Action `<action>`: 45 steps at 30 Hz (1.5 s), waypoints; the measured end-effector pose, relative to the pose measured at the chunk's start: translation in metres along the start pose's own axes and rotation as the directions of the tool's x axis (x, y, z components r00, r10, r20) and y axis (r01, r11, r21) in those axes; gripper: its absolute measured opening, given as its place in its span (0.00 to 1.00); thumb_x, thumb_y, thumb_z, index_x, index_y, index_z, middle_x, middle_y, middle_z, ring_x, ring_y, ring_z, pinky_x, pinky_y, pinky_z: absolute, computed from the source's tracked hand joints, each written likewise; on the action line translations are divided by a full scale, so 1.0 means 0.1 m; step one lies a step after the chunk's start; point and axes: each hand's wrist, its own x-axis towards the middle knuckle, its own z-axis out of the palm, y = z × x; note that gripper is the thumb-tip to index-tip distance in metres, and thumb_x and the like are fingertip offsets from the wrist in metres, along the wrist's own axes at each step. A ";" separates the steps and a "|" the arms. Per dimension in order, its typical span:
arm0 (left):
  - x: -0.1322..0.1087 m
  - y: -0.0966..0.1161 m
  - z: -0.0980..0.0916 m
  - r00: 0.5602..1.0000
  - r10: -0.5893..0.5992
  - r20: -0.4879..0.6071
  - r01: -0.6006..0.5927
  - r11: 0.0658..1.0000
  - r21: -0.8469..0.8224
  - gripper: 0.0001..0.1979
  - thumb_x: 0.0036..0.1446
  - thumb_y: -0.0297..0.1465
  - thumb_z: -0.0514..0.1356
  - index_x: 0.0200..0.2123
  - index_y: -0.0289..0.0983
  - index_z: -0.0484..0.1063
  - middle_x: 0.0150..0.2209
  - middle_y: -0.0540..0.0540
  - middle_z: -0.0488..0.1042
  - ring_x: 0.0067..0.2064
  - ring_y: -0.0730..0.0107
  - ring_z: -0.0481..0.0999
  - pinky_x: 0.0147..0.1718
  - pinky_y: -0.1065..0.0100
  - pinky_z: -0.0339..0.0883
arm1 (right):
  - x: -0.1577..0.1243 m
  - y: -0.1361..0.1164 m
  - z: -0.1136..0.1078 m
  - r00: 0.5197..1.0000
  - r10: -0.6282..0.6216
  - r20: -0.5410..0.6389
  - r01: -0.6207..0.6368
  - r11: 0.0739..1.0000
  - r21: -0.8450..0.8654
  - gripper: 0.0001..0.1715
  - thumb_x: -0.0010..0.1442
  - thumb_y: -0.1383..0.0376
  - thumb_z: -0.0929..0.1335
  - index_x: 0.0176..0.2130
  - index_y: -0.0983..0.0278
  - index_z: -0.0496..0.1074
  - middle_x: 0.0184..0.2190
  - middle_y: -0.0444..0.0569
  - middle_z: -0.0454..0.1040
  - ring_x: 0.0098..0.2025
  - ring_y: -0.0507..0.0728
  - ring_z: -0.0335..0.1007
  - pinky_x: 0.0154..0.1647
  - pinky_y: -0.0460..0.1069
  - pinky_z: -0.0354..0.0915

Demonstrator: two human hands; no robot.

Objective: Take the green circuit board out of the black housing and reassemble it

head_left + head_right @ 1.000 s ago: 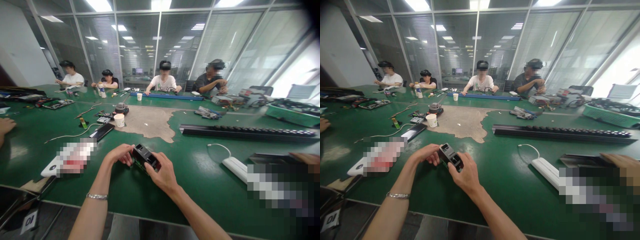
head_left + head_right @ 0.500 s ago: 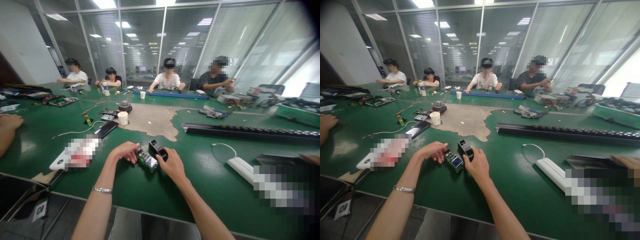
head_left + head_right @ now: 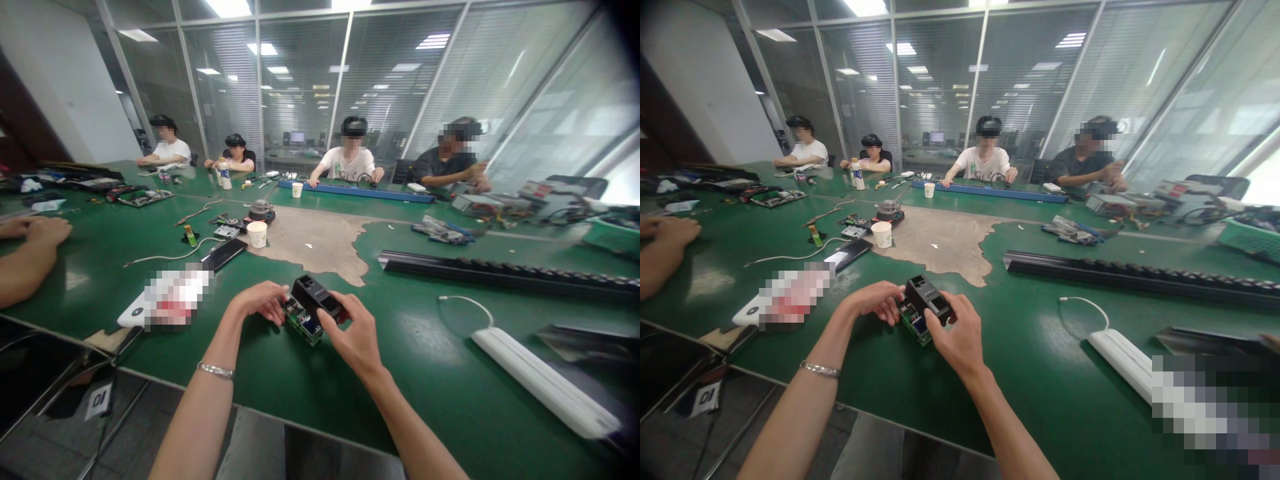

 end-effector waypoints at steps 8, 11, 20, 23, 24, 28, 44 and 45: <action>-0.01 -0.01 -0.02 1.000 0.004 -0.029 -0.003 1.000 0.017 0.32 0.53 0.58 0.53 0.40 0.33 0.67 0.26 0.36 0.79 0.27 0.57 0.80 0.23 0.68 0.67 | -0.08 -0.06 0.08 0.995 -0.065 0.081 0.065 0.998 0.002 0.20 0.56 0.59 0.67 0.48 0.63 0.70 0.36 0.49 0.70 0.33 0.55 0.65 0.33 0.49 0.64; -0.02 0.02 -0.01 0.997 -0.016 -0.074 0.020 0.998 0.051 0.31 0.55 0.58 0.51 0.41 0.33 0.66 0.25 0.38 0.78 0.25 0.60 0.79 0.23 0.69 0.66 | -0.11 -0.06 0.12 0.989 -0.105 0.101 0.108 0.994 -0.029 0.20 0.56 0.59 0.67 0.48 0.63 0.70 0.37 0.51 0.70 0.38 0.57 0.66 0.40 0.51 0.65; -0.04 0.05 -0.01 0.990 -0.004 -0.141 0.021 0.993 0.119 0.33 0.53 0.60 0.51 0.38 0.34 0.68 0.24 0.41 0.78 0.23 0.66 0.77 0.24 0.71 0.64 | -0.23 -0.01 0.19 0.983 -0.062 0.172 0.103 0.965 -0.243 0.19 0.54 0.59 0.67 0.46 0.61 0.70 0.37 0.49 0.69 0.41 0.59 0.66 0.45 0.52 0.64; -0.03 0.06 -0.02 0.990 0.027 -0.139 -0.010 0.992 0.126 0.33 0.51 0.61 0.52 0.37 0.34 0.69 0.25 0.41 0.78 0.24 0.66 0.77 0.24 0.71 0.64 | -0.23 -0.01 0.18 0.981 -0.045 0.187 0.093 0.961 -0.260 0.18 0.55 0.57 0.67 0.45 0.60 0.70 0.37 0.49 0.70 0.41 0.59 0.66 0.44 0.52 0.64; -0.03 0.05 -0.02 0.990 0.028 -0.135 -0.010 0.991 0.131 0.33 0.51 0.60 0.52 0.37 0.34 0.69 0.25 0.41 0.78 0.24 0.66 0.77 0.24 0.71 0.63 | -0.23 -0.01 0.18 0.981 -0.042 0.191 0.091 0.962 -0.256 0.19 0.55 0.56 0.68 0.45 0.60 0.70 0.37 0.49 0.70 0.41 0.59 0.66 0.44 0.52 0.64; -0.01 0.04 -0.02 0.992 0.000 -0.128 0.020 0.988 0.154 0.32 0.53 0.60 0.51 0.39 0.34 0.68 0.25 0.41 0.78 0.23 0.64 0.78 0.22 0.71 0.62 | -0.21 -0.02 0.18 0.982 -0.031 0.187 0.069 0.977 -0.200 0.20 0.55 0.56 0.68 0.45 0.61 0.70 0.36 0.49 0.70 0.39 0.58 0.67 0.42 0.51 0.64; 0.01 0.04 0.03 0.999 0.003 -0.053 0.002 0.995 0.098 0.32 0.54 0.58 0.52 0.38 0.32 0.67 0.29 0.35 0.79 0.25 0.62 0.79 0.19 0.71 0.60 | 0.00 0.33 0.08 0.984 0.177 -0.021 -0.176 0.947 -0.270 0.22 0.58 0.55 0.66 0.49 0.62 0.69 0.40 0.51 0.70 0.41 0.58 0.68 0.42 0.52 0.64; 0.01 0.04 0.03 0.999 0.014 -0.043 -0.010 0.996 0.089 0.32 0.53 0.58 0.52 0.38 0.32 0.67 0.29 0.35 0.79 0.25 0.62 0.79 0.19 0.71 0.60 | -0.01 0.35 0.09 0.981 0.192 0.002 -0.184 0.938 -0.293 0.22 0.58 0.55 0.66 0.49 0.62 0.69 0.40 0.51 0.70 0.42 0.59 0.68 0.43 0.52 0.64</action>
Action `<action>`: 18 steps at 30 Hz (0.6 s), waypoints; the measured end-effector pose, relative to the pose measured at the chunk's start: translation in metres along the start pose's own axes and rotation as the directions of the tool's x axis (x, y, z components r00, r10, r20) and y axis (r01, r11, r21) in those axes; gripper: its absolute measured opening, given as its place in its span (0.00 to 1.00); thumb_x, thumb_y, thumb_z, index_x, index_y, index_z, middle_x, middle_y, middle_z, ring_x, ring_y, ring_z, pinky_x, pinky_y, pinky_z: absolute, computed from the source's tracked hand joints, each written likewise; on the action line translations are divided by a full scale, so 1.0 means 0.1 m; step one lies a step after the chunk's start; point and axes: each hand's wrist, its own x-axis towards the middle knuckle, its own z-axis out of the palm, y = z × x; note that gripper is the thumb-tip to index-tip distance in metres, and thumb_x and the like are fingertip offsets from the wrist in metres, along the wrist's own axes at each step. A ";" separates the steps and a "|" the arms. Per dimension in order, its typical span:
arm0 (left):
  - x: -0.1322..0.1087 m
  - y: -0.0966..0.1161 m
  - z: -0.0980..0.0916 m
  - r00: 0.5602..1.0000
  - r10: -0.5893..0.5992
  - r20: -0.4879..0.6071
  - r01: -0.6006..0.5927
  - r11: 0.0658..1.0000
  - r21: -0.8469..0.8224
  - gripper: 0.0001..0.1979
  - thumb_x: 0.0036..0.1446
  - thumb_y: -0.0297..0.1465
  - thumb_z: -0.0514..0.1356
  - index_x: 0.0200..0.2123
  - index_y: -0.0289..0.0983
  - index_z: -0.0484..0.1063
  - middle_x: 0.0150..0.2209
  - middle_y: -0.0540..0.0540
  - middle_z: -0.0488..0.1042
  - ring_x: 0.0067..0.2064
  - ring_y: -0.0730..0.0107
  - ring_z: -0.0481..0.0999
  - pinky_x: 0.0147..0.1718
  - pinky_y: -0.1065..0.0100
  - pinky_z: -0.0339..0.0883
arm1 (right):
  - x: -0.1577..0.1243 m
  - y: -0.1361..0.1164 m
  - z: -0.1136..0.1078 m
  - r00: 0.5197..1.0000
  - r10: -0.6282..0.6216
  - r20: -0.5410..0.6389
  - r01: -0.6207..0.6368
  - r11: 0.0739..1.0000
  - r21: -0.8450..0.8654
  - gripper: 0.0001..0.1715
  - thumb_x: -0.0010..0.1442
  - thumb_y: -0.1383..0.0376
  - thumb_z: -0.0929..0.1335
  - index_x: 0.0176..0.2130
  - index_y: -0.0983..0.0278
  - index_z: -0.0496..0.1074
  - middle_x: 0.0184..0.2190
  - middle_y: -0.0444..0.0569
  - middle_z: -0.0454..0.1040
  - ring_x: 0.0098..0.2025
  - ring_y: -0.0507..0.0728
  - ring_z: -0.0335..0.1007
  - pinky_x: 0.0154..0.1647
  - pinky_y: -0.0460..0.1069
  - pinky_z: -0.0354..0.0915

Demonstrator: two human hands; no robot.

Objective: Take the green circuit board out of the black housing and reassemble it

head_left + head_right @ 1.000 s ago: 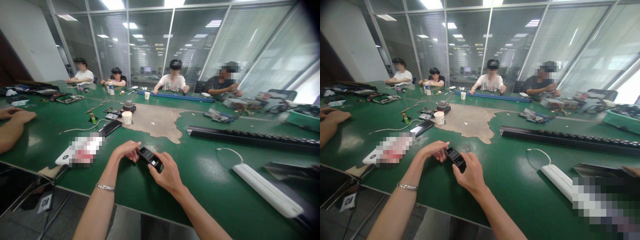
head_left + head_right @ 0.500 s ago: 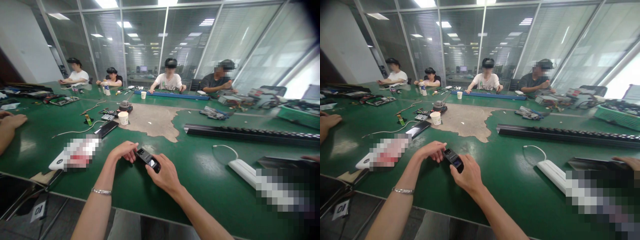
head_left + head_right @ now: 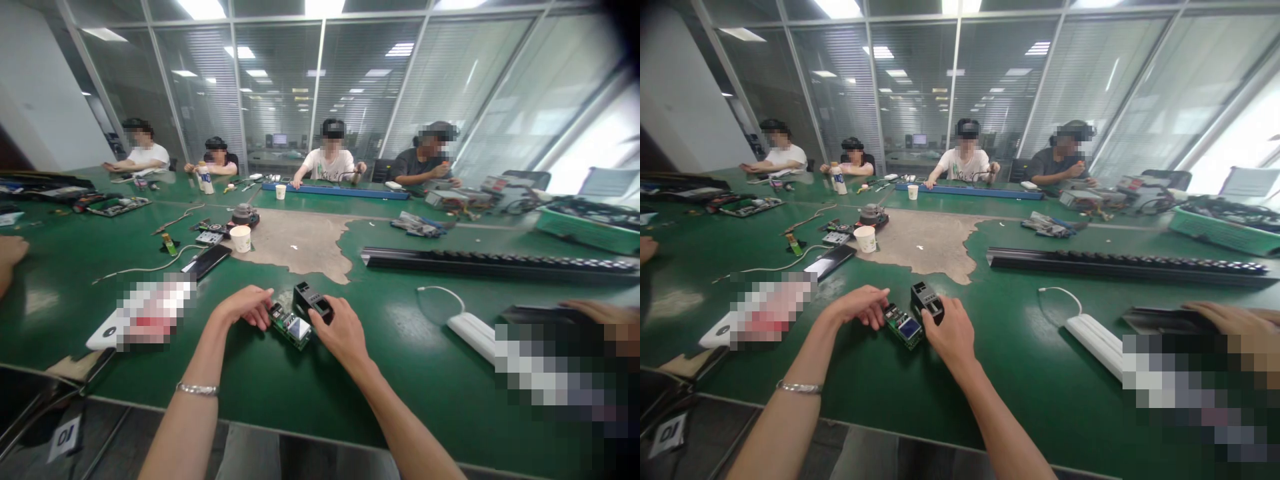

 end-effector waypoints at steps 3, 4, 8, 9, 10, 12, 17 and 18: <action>-0.01 0.00 0.01 1.000 0.011 0.014 -0.010 1.000 -0.023 0.32 0.52 0.59 0.54 0.39 0.32 0.66 0.29 0.35 0.79 0.26 0.61 0.79 0.20 0.71 0.61 | -0.03 0.04 0.03 0.999 0.014 0.034 -0.012 0.998 -0.064 0.26 0.55 0.54 0.67 0.51 0.63 0.67 0.41 0.52 0.70 0.44 0.60 0.68 0.43 0.52 0.64; -0.02 0.01 0.01 1.000 0.009 0.014 -0.009 1.000 -0.028 0.32 0.52 0.59 0.54 0.39 0.32 0.66 0.28 0.35 0.79 0.26 0.61 0.79 0.20 0.71 0.61 | -0.03 0.04 0.03 0.999 0.013 0.029 -0.011 0.997 -0.080 0.29 0.54 0.54 0.68 0.53 0.63 0.66 0.42 0.53 0.69 0.44 0.61 0.67 0.43 0.52 0.64; -0.02 0.01 0.01 1.000 0.019 0.015 -0.019 0.999 -0.038 0.32 0.51 0.58 0.55 0.38 0.32 0.66 0.27 0.37 0.79 0.24 0.64 0.78 0.20 0.71 0.62 | -0.02 0.06 0.01 0.999 0.000 0.032 0.003 0.996 -0.089 0.26 0.53 0.55 0.69 0.50 0.62 0.68 0.41 0.53 0.69 0.44 0.61 0.66 0.43 0.52 0.63; -0.01 0.01 0.01 1.000 0.024 0.014 -0.024 0.999 -0.043 0.32 0.51 0.58 0.55 0.38 0.32 0.66 0.27 0.38 0.79 0.24 0.64 0.78 0.20 0.71 0.62 | -0.01 0.06 0.00 0.999 -0.002 0.039 0.005 0.997 -0.076 0.22 0.53 0.56 0.68 0.47 0.62 0.70 0.39 0.52 0.70 0.43 0.60 0.67 0.43 0.52 0.63; -0.01 0.01 0.01 1.000 0.029 0.010 -0.028 0.998 -0.047 0.31 0.52 0.58 0.55 0.38 0.32 0.66 0.27 0.38 0.78 0.23 0.65 0.77 0.20 0.71 0.62 | 0.01 0.05 -0.02 0.999 -0.002 0.036 0.004 0.998 -0.056 0.19 0.54 0.57 0.68 0.44 0.62 0.71 0.38 0.51 0.70 0.42 0.59 0.67 0.43 0.52 0.63; -0.01 0.02 0.02 1.000 0.026 -0.004 -0.026 0.998 -0.056 0.31 0.52 0.57 0.55 0.38 0.32 0.66 0.26 0.39 0.78 0.23 0.66 0.77 0.20 0.71 0.62 | 0.03 0.00 -0.07 1.000 -0.009 -0.012 0.009 1.000 0.013 0.16 0.55 0.57 0.67 0.43 0.62 0.71 0.36 0.50 0.71 0.39 0.58 0.67 0.42 0.52 0.63; 0.00 0.05 0.04 1.000 0.012 -0.016 -0.013 0.997 -0.074 0.30 0.52 0.57 0.56 0.37 0.32 0.68 0.27 0.39 0.78 0.23 0.66 0.77 0.21 0.70 0.64 | -0.01 -0.21 -0.22 0.990 -0.098 -0.101 0.121 0.959 0.257 0.20 0.58 0.58 0.65 0.48 0.63 0.70 0.37 0.49 0.72 0.32 0.54 0.66 0.34 0.48 0.64; 0.00 0.05 0.03 1.000 0.016 -0.012 -0.017 0.997 -0.078 0.30 0.51 0.57 0.56 0.37 0.32 0.68 0.27 0.39 0.78 0.24 0.66 0.77 0.21 0.70 0.64 | -0.03 -0.24 -0.23 0.989 -0.118 -0.090 0.139 0.951 0.275 0.20 0.57 0.59 0.66 0.48 0.63 0.70 0.37 0.49 0.72 0.31 0.53 0.66 0.33 0.48 0.64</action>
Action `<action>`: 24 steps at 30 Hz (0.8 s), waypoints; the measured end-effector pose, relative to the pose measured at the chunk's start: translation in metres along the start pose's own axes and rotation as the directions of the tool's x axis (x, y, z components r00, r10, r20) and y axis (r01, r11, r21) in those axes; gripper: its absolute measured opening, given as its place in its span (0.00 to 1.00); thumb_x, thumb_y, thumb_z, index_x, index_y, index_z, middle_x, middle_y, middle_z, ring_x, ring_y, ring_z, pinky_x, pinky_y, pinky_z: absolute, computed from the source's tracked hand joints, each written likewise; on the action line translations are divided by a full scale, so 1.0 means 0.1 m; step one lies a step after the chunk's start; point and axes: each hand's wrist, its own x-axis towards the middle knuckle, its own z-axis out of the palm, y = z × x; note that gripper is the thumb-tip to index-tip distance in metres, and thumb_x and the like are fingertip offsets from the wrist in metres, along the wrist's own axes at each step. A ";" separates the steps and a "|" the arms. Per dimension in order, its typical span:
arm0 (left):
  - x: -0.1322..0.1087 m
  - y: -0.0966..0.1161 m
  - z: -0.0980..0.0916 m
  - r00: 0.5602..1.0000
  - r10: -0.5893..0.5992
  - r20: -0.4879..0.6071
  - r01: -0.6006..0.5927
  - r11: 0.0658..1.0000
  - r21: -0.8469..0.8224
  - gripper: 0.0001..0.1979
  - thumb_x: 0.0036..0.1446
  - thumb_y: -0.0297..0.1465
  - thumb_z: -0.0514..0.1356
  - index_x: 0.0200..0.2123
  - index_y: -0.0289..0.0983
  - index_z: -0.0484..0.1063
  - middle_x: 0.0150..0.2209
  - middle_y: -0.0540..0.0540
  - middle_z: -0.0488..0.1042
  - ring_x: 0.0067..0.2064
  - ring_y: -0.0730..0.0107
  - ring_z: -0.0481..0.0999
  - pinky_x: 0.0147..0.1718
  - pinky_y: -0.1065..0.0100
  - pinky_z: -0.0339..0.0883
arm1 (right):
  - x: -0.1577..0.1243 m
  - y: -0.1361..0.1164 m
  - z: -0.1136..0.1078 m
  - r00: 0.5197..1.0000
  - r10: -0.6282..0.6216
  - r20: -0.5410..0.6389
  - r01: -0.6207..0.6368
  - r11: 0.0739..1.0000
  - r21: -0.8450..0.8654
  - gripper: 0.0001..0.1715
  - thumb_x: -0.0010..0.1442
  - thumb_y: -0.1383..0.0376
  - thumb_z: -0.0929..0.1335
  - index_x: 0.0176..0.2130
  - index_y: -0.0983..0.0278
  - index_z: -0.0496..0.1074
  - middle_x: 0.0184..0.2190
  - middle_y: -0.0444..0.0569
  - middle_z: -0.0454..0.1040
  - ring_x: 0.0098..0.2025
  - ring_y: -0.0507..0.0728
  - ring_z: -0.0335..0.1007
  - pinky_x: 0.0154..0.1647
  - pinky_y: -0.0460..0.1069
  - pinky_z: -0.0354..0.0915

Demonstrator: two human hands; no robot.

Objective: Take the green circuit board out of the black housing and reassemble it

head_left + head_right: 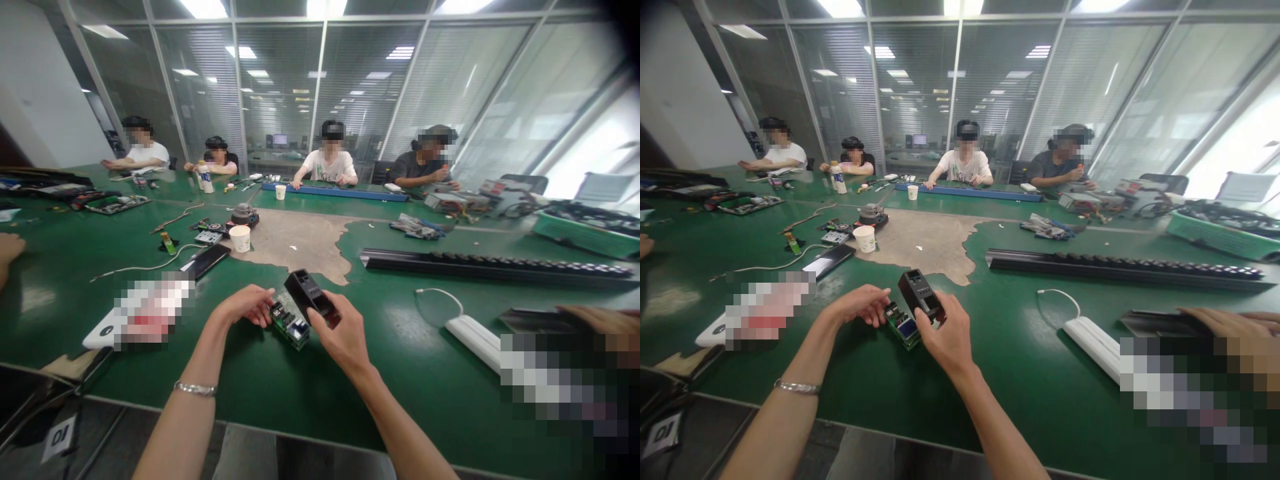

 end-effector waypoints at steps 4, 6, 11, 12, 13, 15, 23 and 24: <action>0.03 -0.04 -0.02 1.000 0.021 0.011 -0.021 1.000 -0.013 0.32 0.50 0.59 0.56 0.37 0.32 0.68 0.26 0.39 0.78 0.24 0.66 0.77 0.22 0.71 0.64 | -0.07 -0.07 0.04 0.997 -0.051 0.064 0.052 0.999 -0.011 0.17 0.54 0.60 0.67 0.44 0.63 0.72 0.35 0.49 0.72 0.31 0.54 0.66 0.32 0.48 0.64; 0.05 -0.07 -0.03 0.999 0.031 0.018 -0.031 0.999 -0.018 0.32 0.50 0.59 0.56 0.37 0.33 0.68 0.26 0.40 0.78 0.24 0.65 0.77 0.22 0.71 0.64 | -0.09 -0.07 0.06 0.994 -0.068 0.086 0.070 0.997 -0.024 0.17 0.55 0.60 0.67 0.44 0.64 0.72 0.35 0.50 0.72 0.35 0.56 0.68 0.35 0.49 0.64; 0.05 -0.08 -0.04 0.999 0.031 0.032 -0.032 0.999 0.006 0.33 0.50 0.59 0.55 0.36 0.33 0.69 0.26 0.40 0.78 0.24 0.65 0.78 0.22 0.70 0.65 | -0.12 -0.10 0.09 0.988 -0.094 0.122 0.100 0.994 -0.048 0.18 0.55 0.60 0.66 0.45 0.64 0.71 0.37 0.51 0.73 0.39 0.58 0.68 0.39 0.51 0.64; 0.04 -0.08 -0.04 0.999 0.028 0.023 -0.028 1.000 0.012 0.33 0.50 0.60 0.54 0.36 0.33 0.69 0.27 0.39 0.78 0.24 0.65 0.78 0.23 0.70 0.65 | -0.12 -0.11 0.10 0.987 -0.102 0.125 0.109 0.992 -0.055 0.19 0.55 0.60 0.66 0.46 0.64 0.71 0.37 0.51 0.72 0.39 0.58 0.68 0.40 0.51 0.65; 0.04 -0.07 -0.05 1.000 0.027 0.012 -0.027 0.999 0.017 0.33 0.50 0.60 0.54 0.37 0.32 0.69 0.27 0.39 0.78 0.24 0.65 0.78 0.23 0.70 0.65 | -0.13 -0.11 0.11 0.986 -0.109 0.127 0.118 0.991 -0.063 0.20 0.55 0.59 0.66 0.47 0.64 0.71 0.37 0.51 0.72 0.40 0.59 0.68 0.41 0.51 0.65; 0.03 -0.07 -0.06 1.000 0.021 -0.009 -0.020 1.000 0.024 0.34 0.50 0.60 0.54 0.38 0.32 0.69 0.27 0.38 0.79 0.24 0.65 0.77 0.23 0.69 0.66 | -0.15 -0.12 0.13 0.984 -0.122 0.129 0.133 0.988 -0.083 0.23 0.55 0.59 0.67 0.49 0.64 0.69 0.39 0.52 0.72 0.41 0.59 0.68 0.42 0.52 0.65; 0.02 -0.05 -0.07 0.995 -0.030 -0.097 0.034 0.998 0.045 0.35 0.50 0.61 0.53 0.38 0.33 0.69 0.26 0.40 0.78 0.25 0.64 0.78 0.25 0.69 0.66 | -0.24 -0.12 0.19 0.970 -0.090 0.224 0.136 0.970 -0.202 0.25 0.54 0.57 0.68 0.51 0.60 0.68 0.39 0.50 0.69 0.38 0.57 0.68 0.40 0.50 0.66; 0.01 -0.05 -0.06 0.995 -0.032 -0.098 0.037 0.998 0.046 0.35 0.50 0.61 0.53 0.38 0.33 0.69 0.26 0.40 0.78 0.25 0.64 0.78 0.25 0.69 0.66 | -0.24 -0.12 0.19 0.971 -0.084 0.226 0.132 0.969 -0.208 0.24 0.55 0.56 0.68 0.51 0.60 0.69 0.39 0.49 0.69 0.38 0.57 0.68 0.40 0.50 0.65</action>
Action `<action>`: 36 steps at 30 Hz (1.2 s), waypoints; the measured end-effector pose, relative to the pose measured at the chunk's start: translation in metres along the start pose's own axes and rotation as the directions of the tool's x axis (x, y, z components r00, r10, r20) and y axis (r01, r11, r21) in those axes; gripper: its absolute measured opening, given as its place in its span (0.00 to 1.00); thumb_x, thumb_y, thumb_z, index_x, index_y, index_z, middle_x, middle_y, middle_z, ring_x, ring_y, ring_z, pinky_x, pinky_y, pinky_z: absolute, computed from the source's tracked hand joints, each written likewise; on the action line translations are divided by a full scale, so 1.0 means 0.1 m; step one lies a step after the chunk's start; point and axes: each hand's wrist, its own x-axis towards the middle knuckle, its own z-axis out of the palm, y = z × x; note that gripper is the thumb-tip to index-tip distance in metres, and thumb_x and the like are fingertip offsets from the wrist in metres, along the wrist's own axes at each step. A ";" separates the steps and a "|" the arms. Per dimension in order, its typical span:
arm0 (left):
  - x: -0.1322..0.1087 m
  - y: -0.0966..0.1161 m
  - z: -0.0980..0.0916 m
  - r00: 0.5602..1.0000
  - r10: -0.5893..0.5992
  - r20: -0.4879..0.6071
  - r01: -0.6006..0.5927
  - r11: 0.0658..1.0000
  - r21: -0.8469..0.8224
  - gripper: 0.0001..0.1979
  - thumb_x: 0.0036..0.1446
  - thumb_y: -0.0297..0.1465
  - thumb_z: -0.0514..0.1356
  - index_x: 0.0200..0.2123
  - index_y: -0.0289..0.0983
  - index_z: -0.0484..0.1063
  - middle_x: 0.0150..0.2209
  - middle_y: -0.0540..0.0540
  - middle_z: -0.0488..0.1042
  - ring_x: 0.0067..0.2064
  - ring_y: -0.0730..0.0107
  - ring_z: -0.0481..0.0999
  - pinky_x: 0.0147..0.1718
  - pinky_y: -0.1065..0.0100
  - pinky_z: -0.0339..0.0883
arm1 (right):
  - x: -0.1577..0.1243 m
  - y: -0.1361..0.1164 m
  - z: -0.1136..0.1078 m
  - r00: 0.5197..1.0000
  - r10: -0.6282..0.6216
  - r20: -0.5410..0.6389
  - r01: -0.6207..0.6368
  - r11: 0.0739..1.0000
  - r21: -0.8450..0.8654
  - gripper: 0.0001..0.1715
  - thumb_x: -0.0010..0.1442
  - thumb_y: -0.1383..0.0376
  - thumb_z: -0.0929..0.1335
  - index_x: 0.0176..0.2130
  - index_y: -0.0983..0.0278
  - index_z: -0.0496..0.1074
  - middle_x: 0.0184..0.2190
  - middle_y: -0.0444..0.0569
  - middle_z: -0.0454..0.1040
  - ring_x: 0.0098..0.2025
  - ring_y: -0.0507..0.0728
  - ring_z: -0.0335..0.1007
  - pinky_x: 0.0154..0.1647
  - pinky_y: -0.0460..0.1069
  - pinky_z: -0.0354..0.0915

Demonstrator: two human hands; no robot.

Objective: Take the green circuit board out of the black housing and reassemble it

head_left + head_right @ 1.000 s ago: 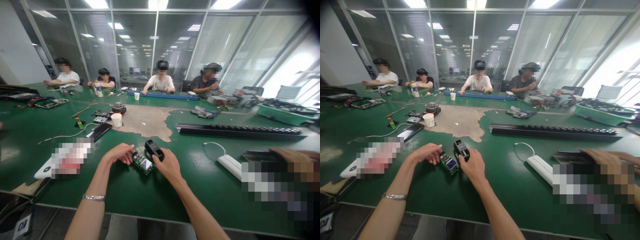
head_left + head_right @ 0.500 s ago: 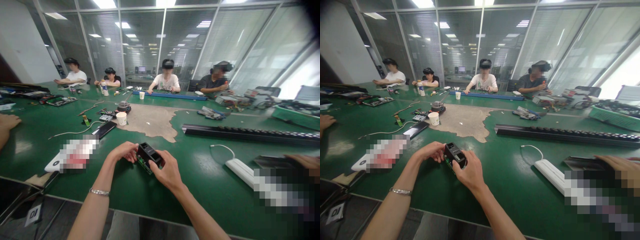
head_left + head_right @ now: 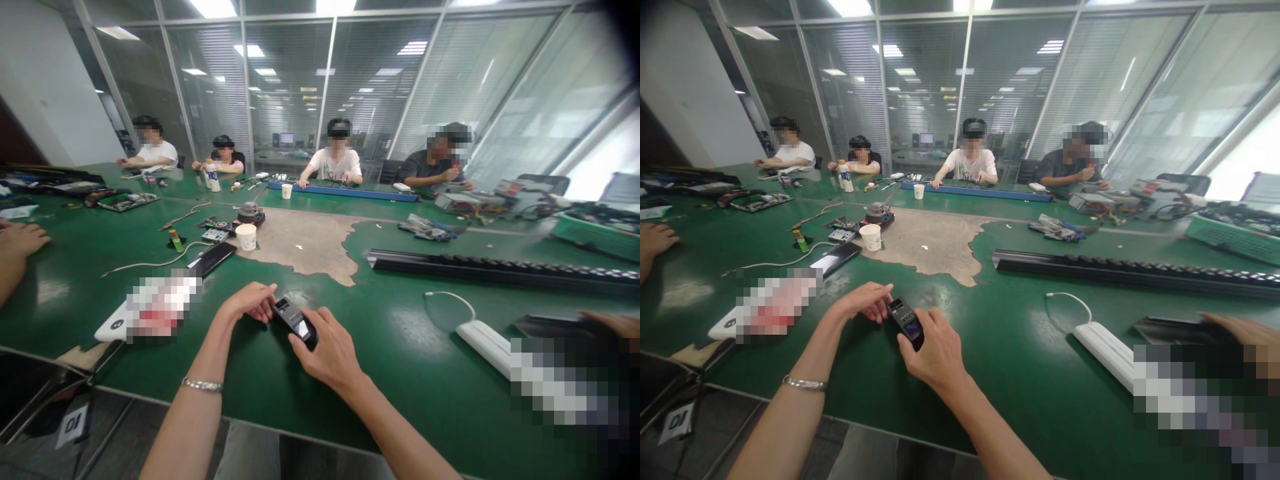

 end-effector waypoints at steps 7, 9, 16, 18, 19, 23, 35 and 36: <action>0.02 -0.02 0.02 0.999 0.008 0.031 -0.008 1.000 0.020 0.34 0.50 0.61 0.53 0.39 0.34 0.67 0.26 0.40 0.78 0.25 0.63 0.78 0.24 0.69 0.66 | 0.03 0.03 -0.01 0.999 0.019 0.028 -0.019 1.000 -0.001 0.15 0.58 0.55 0.66 0.41 0.60 0.74 0.32 0.47 0.69 0.32 0.54 0.67 0.35 0.48 0.63; 0.02 -0.02 0.01 0.999 0.019 0.044 -0.021 0.999 0.032 0.34 0.50 0.61 0.53 0.40 0.34 0.67 0.27 0.40 0.78 0.25 0.63 0.78 0.23 0.69 0.65 | 0.03 0.04 -0.01 0.999 0.015 0.038 -0.016 1.000 0.015 0.17 0.56 0.53 0.67 0.41 0.61 0.73 0.32 0.47 0.69 0.32 0.54 0.67 0.34 0.48 0.63; -0.02 0.01 0.00 0.999 0.024 0.047 -0.025 0.999 0.036 0.36 0.48 0.62 0.53 0.40 0.33 0.67 0.27 0.38 0.79 0.25 0.61 0.78 0.22 0.69 0.64 | 0.07 0.04 -0.06 0.997 0.002 -0.081 0.006 0.994 0.105 0.13 0.55 0.57 0.68 0.38 0.62 0.74 0.30 0.47 0.71 0.31 0.54 0.67 0.33 0.48 0.63; -0.04 0.01 0.00 0.998 0.024 0.061 -0.026 0.999 0.030 0.37 0.47 0.63 0.53 0.40 0.33 0.68 0.27 0.38 0.79 0.26 0.61 0.79 0.23 0.69 0.64 | 0.10 0.04 -0.12 0.991 0.029 -0.133 -0.007 0.987 0.161 0.14 0.56 0.57 0.67 0.39 0.63 0.74 0.30 0.47 0.72 0.30 0.53 0.66 0.32 0.48 0.63; -0.04 0.02 0.00 0.998 0.023 0.066 -0.025 0.999 0.029 0.37 0.47 0.63 0.53 0.39 0.33 0.68 0.28 0.37 0.79 0.26 0.61 0.79 0.24 0.68 0.64 | 0.11 0.06 -0.15 0.986 0.051 -0.158 -0.020 0.981 0.191 0.14 0.57 0.57 0.67 0.40 0.63 0.74 0.31 0.47 0.72 0.29 0.53 0.66 0.31 0.48 0.63; -0.04 0.02 0.01 0.998 0.012 0.057 -0.014 0.999 0.033 0.36 0.48 0.63 0.52 0.36 0.32 0.69 0.28 0.37 0.79 0.26 0.61 0.79 0.24 0.68 0.64 | 0.18 0.19 -0.21 0.960 0.142 -0.242 -0.086 0.970 0.229 0.17 0.58 0.55 0.66 0.42 0.63 0.73 0.32 0.48 0.73 0.28 0.53 0.66 0.30 0.48 0.63; -0.03 0.02 0.04 0.996 0.015 0.088 -0.019 0.999 0.043 0.33 0.54 0.58 0.52 0.38 0.31 0.69 0.28 0.36 0.79 0.25 0.63 0.78 0.21 0.70 0.62 | 0.16 0.48 0.01 0.972 0.206 -0.114 -0.214 0.974 -0.069 0.20 0.58 0.55 0.66 0.46 0.64 0.72 0.37 0.52 0.72 0.39 0.58 0.68 0.42 0.53 0.64; -0.03 0.02 0.04 0.996 0.016 0.089 -0.020 0.999 0.042 0.33 0.54 0.58 0.52 0.39 0.31 0.69 0.28 0.36 0.79 0.25 0.63 0.78 0.21 0.70 0.62 | 0.16 0.49 0.02 0.973 0.201 -0.114 -0.211 0.973 -0.087 0.21 0.57 0.55 0.66 0.47 0.64 0.71 0.38 0.53 0.72 0.41 0.59 0.68 0.43 0.53 0.64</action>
